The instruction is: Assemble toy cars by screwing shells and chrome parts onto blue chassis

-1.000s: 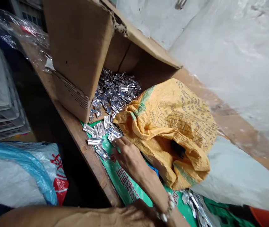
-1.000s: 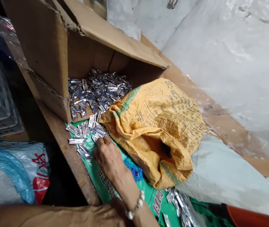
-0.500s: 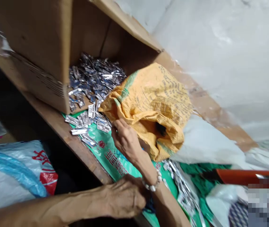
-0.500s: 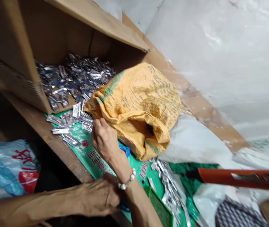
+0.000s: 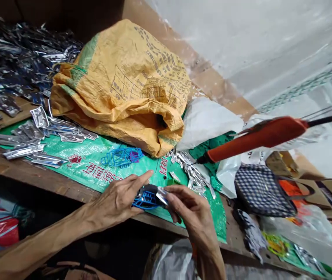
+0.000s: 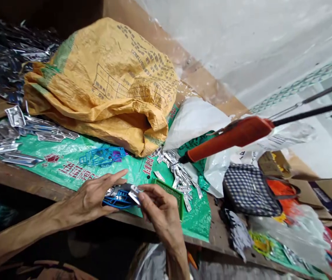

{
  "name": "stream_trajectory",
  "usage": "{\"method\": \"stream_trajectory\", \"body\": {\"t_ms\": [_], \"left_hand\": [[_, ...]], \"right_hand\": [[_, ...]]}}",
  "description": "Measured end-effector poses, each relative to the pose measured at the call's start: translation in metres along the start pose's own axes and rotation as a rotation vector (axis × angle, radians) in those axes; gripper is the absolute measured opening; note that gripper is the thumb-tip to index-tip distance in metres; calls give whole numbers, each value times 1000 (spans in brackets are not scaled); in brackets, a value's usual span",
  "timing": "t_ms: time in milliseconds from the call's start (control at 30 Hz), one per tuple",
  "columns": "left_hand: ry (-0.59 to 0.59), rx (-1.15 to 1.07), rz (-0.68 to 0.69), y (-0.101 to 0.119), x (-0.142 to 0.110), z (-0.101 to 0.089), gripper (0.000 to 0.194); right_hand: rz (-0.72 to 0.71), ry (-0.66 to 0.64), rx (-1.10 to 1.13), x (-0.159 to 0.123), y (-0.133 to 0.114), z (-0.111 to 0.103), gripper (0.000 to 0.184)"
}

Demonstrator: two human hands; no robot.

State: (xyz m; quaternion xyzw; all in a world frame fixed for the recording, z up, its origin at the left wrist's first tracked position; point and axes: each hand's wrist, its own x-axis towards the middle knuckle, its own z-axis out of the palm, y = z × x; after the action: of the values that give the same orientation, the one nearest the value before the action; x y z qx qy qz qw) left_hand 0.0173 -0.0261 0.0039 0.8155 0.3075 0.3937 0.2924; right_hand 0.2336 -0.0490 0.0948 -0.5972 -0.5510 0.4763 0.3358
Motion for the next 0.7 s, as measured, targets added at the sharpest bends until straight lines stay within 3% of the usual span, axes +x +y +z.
{"method": "stream_trajectory", "body": {"t_ms": [100,267,500,700], "left_hand": [[11,-4,-5,3,1,-1,106],[-51,-70,-14,4,3,-5,99],[-127,-346,-368,4,7,-18,120],[-83,-348,-436,5,10,-18,123]], "right_hand": [[15,-47,-2,-5,12,6,31],[32,-16,92,-8,18,10,31],[30,-14,103,-10,20,10,32],[24,27,136,-4,20,12,30]]}}
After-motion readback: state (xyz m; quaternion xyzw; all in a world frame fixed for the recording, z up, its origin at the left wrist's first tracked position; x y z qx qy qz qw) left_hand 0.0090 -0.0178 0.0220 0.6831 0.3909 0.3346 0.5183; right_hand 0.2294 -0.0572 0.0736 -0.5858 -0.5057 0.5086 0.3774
